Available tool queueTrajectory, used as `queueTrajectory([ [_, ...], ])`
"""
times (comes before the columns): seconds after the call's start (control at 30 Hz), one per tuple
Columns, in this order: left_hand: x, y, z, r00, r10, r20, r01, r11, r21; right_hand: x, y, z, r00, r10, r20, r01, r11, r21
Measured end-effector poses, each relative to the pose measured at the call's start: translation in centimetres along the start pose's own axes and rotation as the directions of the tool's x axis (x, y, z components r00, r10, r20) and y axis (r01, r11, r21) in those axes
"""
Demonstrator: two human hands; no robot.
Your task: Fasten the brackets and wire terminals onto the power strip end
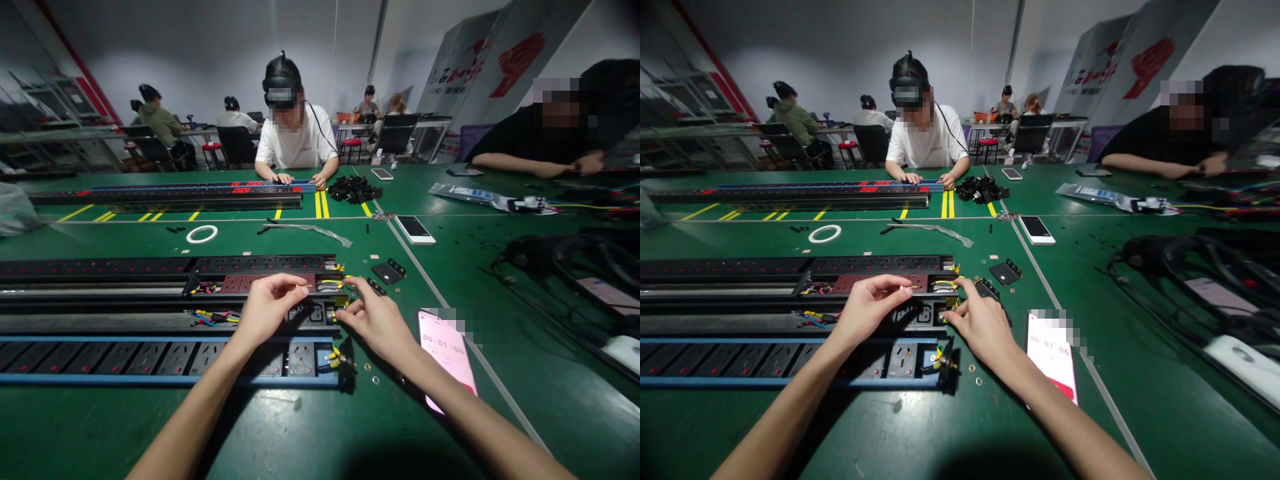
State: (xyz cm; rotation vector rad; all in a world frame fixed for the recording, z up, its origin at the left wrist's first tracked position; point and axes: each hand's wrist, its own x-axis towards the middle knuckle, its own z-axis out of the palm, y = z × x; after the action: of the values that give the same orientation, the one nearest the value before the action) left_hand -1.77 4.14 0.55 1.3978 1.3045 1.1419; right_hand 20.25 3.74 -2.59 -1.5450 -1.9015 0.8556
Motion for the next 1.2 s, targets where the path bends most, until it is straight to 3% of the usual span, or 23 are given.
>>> queueTrajectory([
  [0.17,0.0,0.0,0.0,1.000,0.006,-0.004,-0.006,1.000,0.002,0.0,0.0,0.2,0.999,0.034,-0.017,-0.033,0.999,0.030],
  [0.37,-0.1,0.0,-0.1,1.000,0.011,-0.008,-0.011,1.000,0.013,-1.0,0.8,0.3,1.000,-0.005,0.017,0.003,0.993,0.115],
  [0.57,-0.4,0.2,-0.1,1.000,0.015,0.010,-0.015,1.000,0.024,-1.3,1.4,-0.2,0.997,-0.069,0.023,0.067,0.995,0.069],
  [0.73,-0.5,0.1,0.0,0.999,0.027,0.029,-0.027,0.999,0.026,-0.8,1.5,0.0,1.000,-0.031,-0.003,0.031,0.989,0.146],
  [0.93,-0.4,0.0,0.0,0.999,0.034,0.028,-0.035,0.999,0.031,0.1,1.3,0.1,0.997,-0.047,0.058,0.029,0.958,0.287],
  [1.2,-0.3,0.0,0.1,0.999,0.025,0.027,-0.026,0.999,0.031,0.6,1.4,0.0,0.990,0.052,0.135,-0.109,0.882,0.458],
])
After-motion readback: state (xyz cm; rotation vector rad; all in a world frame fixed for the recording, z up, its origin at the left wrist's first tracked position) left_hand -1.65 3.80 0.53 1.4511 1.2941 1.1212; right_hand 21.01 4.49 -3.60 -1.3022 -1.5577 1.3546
